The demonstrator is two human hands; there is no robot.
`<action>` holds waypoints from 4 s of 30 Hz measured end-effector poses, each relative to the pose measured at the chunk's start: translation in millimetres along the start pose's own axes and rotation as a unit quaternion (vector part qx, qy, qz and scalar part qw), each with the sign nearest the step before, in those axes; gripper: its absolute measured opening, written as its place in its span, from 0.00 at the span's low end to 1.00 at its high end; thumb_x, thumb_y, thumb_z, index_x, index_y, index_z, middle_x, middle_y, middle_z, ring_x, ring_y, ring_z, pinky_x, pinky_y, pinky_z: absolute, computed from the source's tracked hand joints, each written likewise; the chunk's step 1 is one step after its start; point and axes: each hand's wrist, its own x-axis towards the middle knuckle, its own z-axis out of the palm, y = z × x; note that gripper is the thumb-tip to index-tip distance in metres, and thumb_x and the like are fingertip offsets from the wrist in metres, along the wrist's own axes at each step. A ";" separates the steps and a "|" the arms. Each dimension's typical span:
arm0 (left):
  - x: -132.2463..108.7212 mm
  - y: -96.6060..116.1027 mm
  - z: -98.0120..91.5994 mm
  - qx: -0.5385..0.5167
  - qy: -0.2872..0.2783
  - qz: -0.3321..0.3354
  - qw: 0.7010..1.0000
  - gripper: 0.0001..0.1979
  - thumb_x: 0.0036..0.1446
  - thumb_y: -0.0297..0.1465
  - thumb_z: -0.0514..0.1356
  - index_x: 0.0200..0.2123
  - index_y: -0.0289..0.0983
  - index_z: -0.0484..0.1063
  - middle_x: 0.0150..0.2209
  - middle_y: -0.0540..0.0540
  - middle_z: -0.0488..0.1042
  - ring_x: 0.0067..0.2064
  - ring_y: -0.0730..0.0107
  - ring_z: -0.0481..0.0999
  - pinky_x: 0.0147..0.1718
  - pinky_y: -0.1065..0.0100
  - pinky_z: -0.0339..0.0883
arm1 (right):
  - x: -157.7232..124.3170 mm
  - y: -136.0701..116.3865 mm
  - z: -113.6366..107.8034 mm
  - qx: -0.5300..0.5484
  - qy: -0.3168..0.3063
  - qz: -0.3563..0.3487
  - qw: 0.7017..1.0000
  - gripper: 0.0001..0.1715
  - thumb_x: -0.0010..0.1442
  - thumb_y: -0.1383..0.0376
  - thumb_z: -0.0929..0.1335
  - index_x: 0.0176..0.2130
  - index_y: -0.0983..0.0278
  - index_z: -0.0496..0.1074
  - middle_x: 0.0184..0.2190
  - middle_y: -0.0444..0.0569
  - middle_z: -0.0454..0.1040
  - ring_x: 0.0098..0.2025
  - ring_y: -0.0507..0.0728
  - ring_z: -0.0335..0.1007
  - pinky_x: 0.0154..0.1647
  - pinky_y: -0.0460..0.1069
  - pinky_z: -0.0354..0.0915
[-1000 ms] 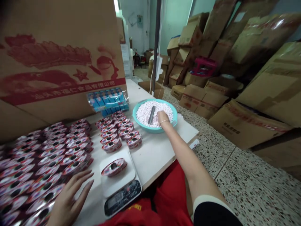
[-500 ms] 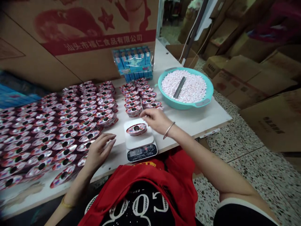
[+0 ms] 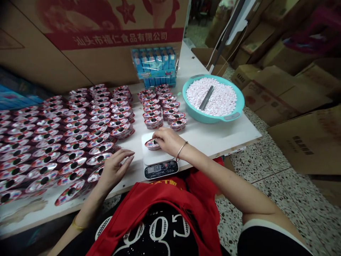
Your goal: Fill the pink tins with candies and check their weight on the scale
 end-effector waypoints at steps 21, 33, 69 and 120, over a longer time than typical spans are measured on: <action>19.1 9.7 4.9 0.003 0.020 0.032 0.999 0.08 0.63 0.32 0.54 0.39 0.36 0.72 0.39 0.44 0.75 0.43 0.69 0.75 0.44 0.66 0.69 | -90.9 70.1 -17.7 0.428 0.242 0.292 0.820 0.16 0.46 0.66 0.76 0.36 0.65 0.72 0.30 0.47 0.75 0.28 0.48 0.69 0.25 0.42 0.64; 62.4 20.8 42.0 -0.009 -0.042 0.054 0.998 0.40 0.50 0.44 0.66 0.61 0.36 0.55 0.52 0.38 0.70 0.51 0.58 0.71 0.49 0.58 0.66 | -98.4 59.8 13.1 0.493 0.208 0.304 0.788 0.19 0.48 0.56 0.76 0.34 0.66 0.72 0.24 0.42 0.71 0.21 0.45 0.60 0.18 0.40 0.51; 52.9 28.7 38.4 0.223 0.120 0.275 0.927 0.12 0.56 0.29 0.61 0.44 0.43 0.73 0.40 0.45 0.76 0.39 0.65 0.69 0.43 0.60 0.54 | -53.9 9.6 51.7 0.715 0.173 0.323 0.595 0.17 0.66 0.69 0.56 0.31 0.67 0.68 0.21 0.43 0.66 0.22 0.49 0.64 0.19 0.43 0.57; -30.7 -11.4 52.0 -0.080 0.082 -0.109 0.987 0.16 0.62 0.35 0.55 0.51 0.37 0.68 0.42 0.42 0.73 0.42 0.67 0.74 0.41 0.63 0.70 | -106.4 25.8 18.0 0.488 0.226 0.277 0.796 0.20 0.47 0.55 0.76 0.35 0.66 0.73 0.18 0.36 0.58 0.17 0.43 0.47 0.15 0.43 0.38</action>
